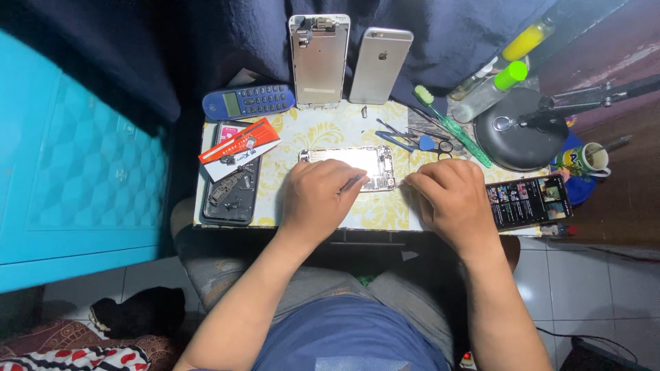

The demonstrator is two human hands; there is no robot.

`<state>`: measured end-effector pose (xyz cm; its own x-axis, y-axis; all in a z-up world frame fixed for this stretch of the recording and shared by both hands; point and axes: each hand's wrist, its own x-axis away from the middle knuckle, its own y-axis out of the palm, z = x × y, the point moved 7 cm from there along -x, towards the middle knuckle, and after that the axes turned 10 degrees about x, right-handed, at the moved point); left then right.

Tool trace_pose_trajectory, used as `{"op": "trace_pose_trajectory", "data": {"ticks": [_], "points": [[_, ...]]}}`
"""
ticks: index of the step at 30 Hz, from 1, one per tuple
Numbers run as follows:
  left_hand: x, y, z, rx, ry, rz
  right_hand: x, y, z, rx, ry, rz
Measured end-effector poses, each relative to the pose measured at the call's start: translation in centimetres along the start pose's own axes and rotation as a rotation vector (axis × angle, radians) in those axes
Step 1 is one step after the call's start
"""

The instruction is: Assembling the home button area and internal components of a smartphone using tweezers and manual manipulation.

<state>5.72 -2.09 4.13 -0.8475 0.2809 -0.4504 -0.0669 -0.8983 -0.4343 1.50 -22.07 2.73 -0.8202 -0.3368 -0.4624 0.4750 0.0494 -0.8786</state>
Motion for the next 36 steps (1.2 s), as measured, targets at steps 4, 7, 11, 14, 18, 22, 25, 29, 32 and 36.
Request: {"op": "trace_pose_trajectory", "data": {"ticks": [4, 7, 11, 14, 18, 22, 25, 29, 32, 36], "points": [[0.2, -0.2, 0.1, 0.013, 0.065, 0.06, -0.8, -0.4, -0.1, -0.061, -0.002, 0.025], [1.6, -1.2, 0.8, 0.029, 0.183, 0.199, -1.5, -0.2, -0.9, -0.085, -0.075, 0.055], [4.0, -3.9, 2.7, 0.014, 0.324, 0.402, -4.4, -0.8, -4.1, -0.167, -0.14, 0.106], [7.1, -6.8, 2.6, -0.029, 0.322, 0.454, -7.0, -0.5, -8.4, -0.239, -0.203, 0.113], [10.7, -10.7, 1.8, -0.186, 0.28, 0.479, -9.0, 0.7, -14.1, -0.26, -0.3, 0.11], [12.7, -12.8, 0.5, -0.304, 0.196, 0.491, -9.9, 1.1, -17.4, -0.281, -0.338, 0.103], [13.0, -13.2, 0.2, -0.264, 0.11, 0.485, -10.0, 1.4, -18.1, -0.269, -0.315, 0.083], [12.4, -11.9, 0.1, -0.281, 0.018, 0.312, -9.7, 1.0, -18.5, -0.258, -0.319, 0.033], [11.5, -11.5, 0.8, -0.341, 0.003, 0.274, -9.1, 0.7, -17.2, -0.267, -0.267, 0.066], [10.8, -11.8, 1.8, -0.431, 0.015, 0.299, -7.0, -0.1, -10.5, -0.305, -0.131, 0.208]]}}
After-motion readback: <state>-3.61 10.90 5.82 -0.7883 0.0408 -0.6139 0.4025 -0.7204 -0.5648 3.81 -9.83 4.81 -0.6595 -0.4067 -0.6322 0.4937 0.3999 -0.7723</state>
